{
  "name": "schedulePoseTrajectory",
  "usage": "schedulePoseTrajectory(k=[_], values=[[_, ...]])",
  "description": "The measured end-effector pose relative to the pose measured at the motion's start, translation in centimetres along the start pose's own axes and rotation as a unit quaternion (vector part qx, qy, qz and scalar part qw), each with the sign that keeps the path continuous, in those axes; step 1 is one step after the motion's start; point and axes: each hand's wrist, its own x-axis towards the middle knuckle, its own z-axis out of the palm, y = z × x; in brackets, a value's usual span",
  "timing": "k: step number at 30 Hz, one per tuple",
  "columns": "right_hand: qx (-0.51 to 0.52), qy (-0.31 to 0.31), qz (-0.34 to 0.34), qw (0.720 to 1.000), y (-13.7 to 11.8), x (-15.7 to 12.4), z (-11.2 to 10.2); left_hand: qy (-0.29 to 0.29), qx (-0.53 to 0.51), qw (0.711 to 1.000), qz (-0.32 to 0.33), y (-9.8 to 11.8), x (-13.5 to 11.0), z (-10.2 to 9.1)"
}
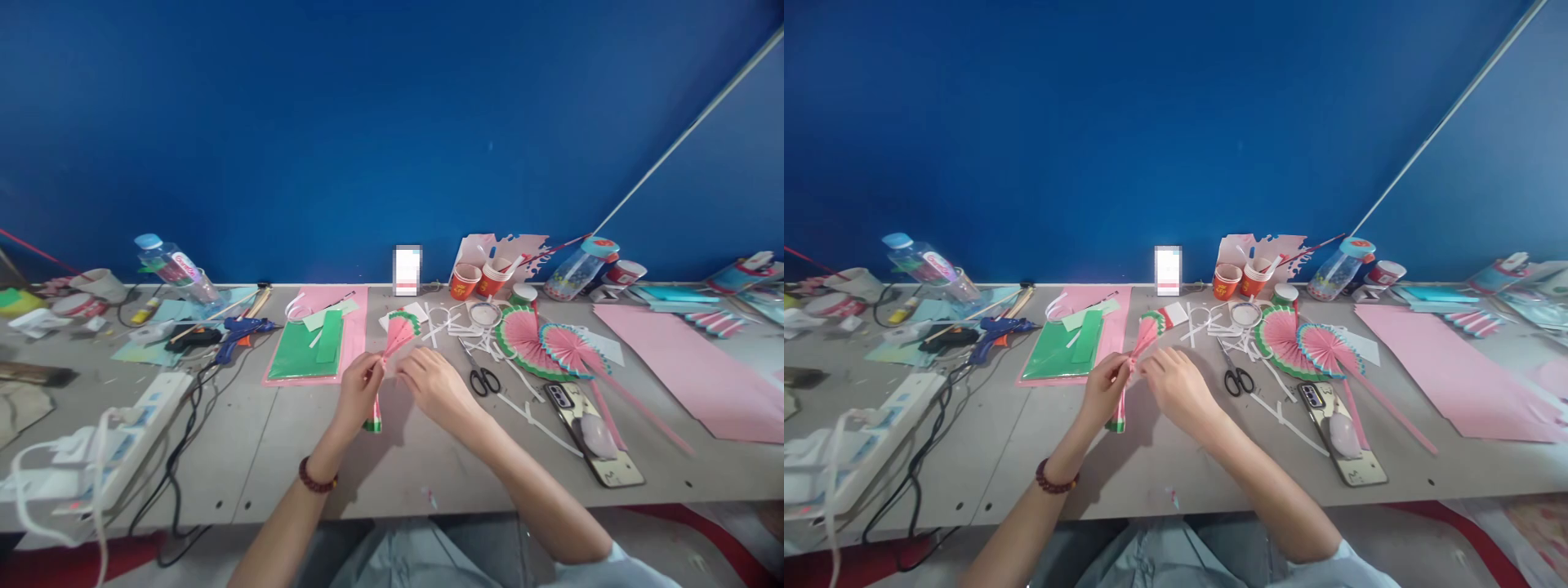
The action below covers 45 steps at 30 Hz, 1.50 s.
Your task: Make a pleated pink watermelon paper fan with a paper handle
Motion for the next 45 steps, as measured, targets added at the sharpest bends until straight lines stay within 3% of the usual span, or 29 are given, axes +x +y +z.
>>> schedulePoseTrajectory(k=[2,5,8,10,13,16,18,20,24,27,29,34,39,42,45], values=[[-0.123,-0.007,-0.058,0.991,-0.8,0.0,-1.4,-0.042,0.045,0.998,0.016,0.8,-0.1,-0.3],[-0.221,-0.023,-0.121,0.967,-1.6,0.4,-3.5,-0.112,0.089,0.990,0.019,2.1,-0.5,-0.7],[-0.241,-0.070,-0.164,0.954,-1.6,1.3,-5.5,-0.181,0.143,0.973,0.022,3.3,-1.0,-1.0],[-0.217,-0.133,-0.187,0.949,-1.2,2.0,-6.5,-0.237,0.151,0.959,0.029,3.9,-1.2,-1.1],[-0.112,-0.247,-0.198,0.942,-0.1,3.5,-7.4,-0.283,0.107,0.953,0.013,4.7,-1.5,-1.4],[0.039,-0.329,-0.112,0.937,1.5,4.9,-7.5,-0.298,0.036,0.953,-0.038,5.6,-1.7,-1.9],[0.160,-0.411,-0.062,0.895,2.5,5.6,-7.1,-0.323,-0.014,0.943,-0.072,6.2,-1.8,-2.2],[0.267,-0.481,-0.006,0.835,3.4,5.9,-6.2,-0.344,-0.058,0.932,-0.096,6.7,-1.9,-2.4],[0.432,-0.490,0.040,0.756,4.5,5.1,-3.0,-0.340,-0.107,0.927,-0.115,7.1,-2.1,-2.3],[0.525,-0.447,0.080,0.720,4.9,3.7,-0.8,-0.315,-0.143,0.930,-0.124,7.0,-2.3,-2.2],[0.550,-0.412,0.106,0.718,5.1,2.8,0.1,-0.281,-0.169,0.936,-0.127,6.6,-2.3,-2.4],[0.564,-0.261,0.127,0.773,4.8,0.7,0.7,-0.161,-0.172,0.963,-0.129,4.9,-1.5,-2.5],[0.575,-0.112,0.224,0.779,2.9,-0.2,1.5,-0.052,-0.166,0.976,-0.132,3.8,0.1,-1.6],[0.530,-0.033,0.251,0.809,2.1,0.0,1.9,-0.025,-0.184,0.973,-0.141,3.5,1.2,-0.8],[0.496,0.012,0.261,0.828,2.1,0.2,2.0,-0.037,-0.227,0.957,-0.179,2.7,2.1,-0.3]])
